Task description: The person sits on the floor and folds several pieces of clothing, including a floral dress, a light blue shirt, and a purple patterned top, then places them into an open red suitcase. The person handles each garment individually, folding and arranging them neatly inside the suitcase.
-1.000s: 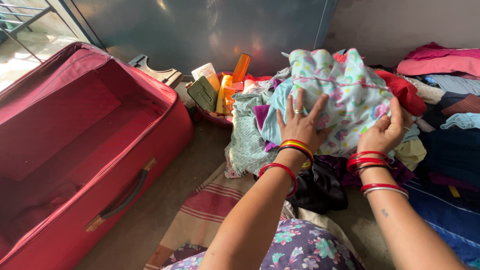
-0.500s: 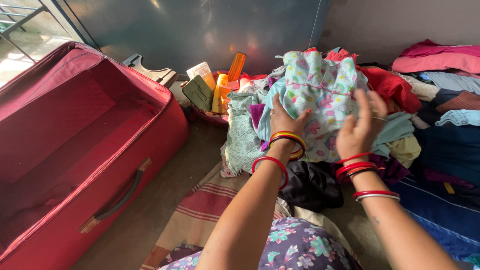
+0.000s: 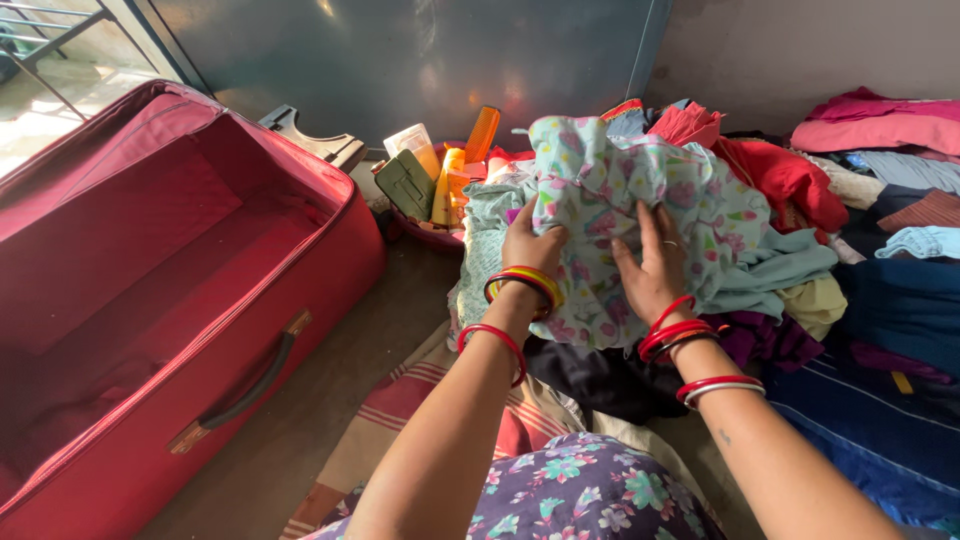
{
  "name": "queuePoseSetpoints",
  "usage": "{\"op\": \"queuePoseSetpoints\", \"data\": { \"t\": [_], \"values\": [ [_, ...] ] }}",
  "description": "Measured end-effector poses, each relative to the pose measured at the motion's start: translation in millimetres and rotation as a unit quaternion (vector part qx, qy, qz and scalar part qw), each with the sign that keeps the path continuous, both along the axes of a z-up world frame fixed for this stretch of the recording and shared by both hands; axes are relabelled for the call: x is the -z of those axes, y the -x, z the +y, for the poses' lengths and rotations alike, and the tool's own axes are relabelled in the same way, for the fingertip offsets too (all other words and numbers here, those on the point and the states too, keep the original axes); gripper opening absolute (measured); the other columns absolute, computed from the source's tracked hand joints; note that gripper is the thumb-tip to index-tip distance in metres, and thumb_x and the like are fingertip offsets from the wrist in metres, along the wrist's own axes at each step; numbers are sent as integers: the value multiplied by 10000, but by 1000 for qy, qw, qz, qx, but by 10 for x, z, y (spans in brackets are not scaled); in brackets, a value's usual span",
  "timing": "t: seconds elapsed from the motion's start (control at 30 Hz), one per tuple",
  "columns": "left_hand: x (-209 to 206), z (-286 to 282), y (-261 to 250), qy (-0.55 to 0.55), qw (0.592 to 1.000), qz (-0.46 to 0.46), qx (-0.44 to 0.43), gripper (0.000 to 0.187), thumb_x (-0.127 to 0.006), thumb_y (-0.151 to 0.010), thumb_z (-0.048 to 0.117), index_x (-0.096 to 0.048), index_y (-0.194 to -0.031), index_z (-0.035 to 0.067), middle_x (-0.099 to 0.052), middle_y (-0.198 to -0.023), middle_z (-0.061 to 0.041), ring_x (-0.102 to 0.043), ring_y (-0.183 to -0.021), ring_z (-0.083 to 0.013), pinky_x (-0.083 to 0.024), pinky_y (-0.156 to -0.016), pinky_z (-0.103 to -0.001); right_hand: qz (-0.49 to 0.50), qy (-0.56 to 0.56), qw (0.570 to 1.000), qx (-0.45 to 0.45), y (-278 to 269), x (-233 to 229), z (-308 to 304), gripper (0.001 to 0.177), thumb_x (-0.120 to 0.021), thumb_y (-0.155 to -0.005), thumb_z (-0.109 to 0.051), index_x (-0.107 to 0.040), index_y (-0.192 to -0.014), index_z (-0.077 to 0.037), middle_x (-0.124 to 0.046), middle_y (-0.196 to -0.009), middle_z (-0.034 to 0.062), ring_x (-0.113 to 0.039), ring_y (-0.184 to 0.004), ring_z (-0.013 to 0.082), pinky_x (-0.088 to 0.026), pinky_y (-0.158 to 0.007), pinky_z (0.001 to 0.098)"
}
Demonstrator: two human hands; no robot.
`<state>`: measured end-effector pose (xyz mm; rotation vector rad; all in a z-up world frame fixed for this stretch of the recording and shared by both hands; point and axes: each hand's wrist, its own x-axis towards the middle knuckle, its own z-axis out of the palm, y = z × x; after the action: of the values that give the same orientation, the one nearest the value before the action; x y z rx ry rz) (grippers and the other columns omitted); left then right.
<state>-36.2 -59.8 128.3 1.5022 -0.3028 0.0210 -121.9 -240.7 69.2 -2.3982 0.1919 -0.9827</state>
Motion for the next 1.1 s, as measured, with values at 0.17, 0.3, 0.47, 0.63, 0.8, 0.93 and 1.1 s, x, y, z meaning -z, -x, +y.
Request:
{"op": "queuePoseSetpoints", "data": {
  "t": [0.17, 0.3, 0.47, 0.63, 0.8, 0.93, 1.1],
  "values": [
    [-197, -45, 333, -99, 984, -145, -10, 692, -738, -758, 120, -589, -1433, 139, -656, -1189, -215, -700, -1010, -327, -580, -886, -378, 20, -176, 978, -106, -95, -188, 15, 634, -482, -1081, -416, -370, -1579, -40, -350, -1608, 250, -341, -1476, 383, -298, -1188, 439],
    [-407, -302, 739, -91, 975, -186, 78, 765, -683, -716, 58, -539, -1451, 214, -514, -1356, -229, -722, -985, -338, -577, -910, -398, 1, -491, 849, -195, 7, -402, -94, 603, -400, -1081, -456, -473, -1493, -22, -540, -1462, 145, -545, -1273, 209, -422, -1067, 338],
    [-478, -559, 994, -139, 978, -153, 0, 803, -687, -738, 44, -532, -1476, 321, -601, -1306, -206, -675, -1011, -380, -563, -863, -469, -124, -554, 817, -101, 171, -429, -345, 533, -588, -1018, -324, -545, -1414, 31, -620, -1324, 117, -639, -1097, 189, -530, -914, 321],
    [-407, -604, 1035, -150, 975, -163, -22, 811, -709, -760, 47, -521, -1494, 335, -650, -1244, -181, -658, -1065, -393, -549, -835, -500, -55, -405, 890, 201, 346, -173, -666, 608, -708, -911, -265, -476, -1425, -37, -587, -1055, 82, -561, -829, 176, -459, -692, 329],
    [-424, -558, 1055, -147, 977, -156, -9, 789, -752, -770, 78, -505, -1471, 341, -606, -1300, -196, -658, -1022, -403, -551, -807, -503, 6, -580, 798, 161, 399, 53, -754, 765, -828, -804, -206, -408, -1436, -106, -553, -786, 47, -483, -561, 162, -388, -470, 338],
    [-454, -517, 1067, -143, 981, -131, 0, 830, -722, -739, 37, -500, -1477, 344, -574, -1328, -200, -677, -996, -405, -560, -816, -490, 50, -639, 744, 190, 415, -20, -709, 627, -860, -881, -326, -650, -1248, 138, -478, -760, 100, -433, -533, 231, -349, -462, 378],
    [-449, -464, 1043, -142, 978, -152, -14, 836, -669, -751, -13, -504, -1495, 329, -586, -1289, -219, -663, -1003, -418, -558, -833, -492, -138, -518, 838, 102, 410, -248, -412, 372, -766, -841, -139, -690, -1177, -1, -684, -1005, 33, -625, -829, 188, -486, -746, 338]
  ]
}}
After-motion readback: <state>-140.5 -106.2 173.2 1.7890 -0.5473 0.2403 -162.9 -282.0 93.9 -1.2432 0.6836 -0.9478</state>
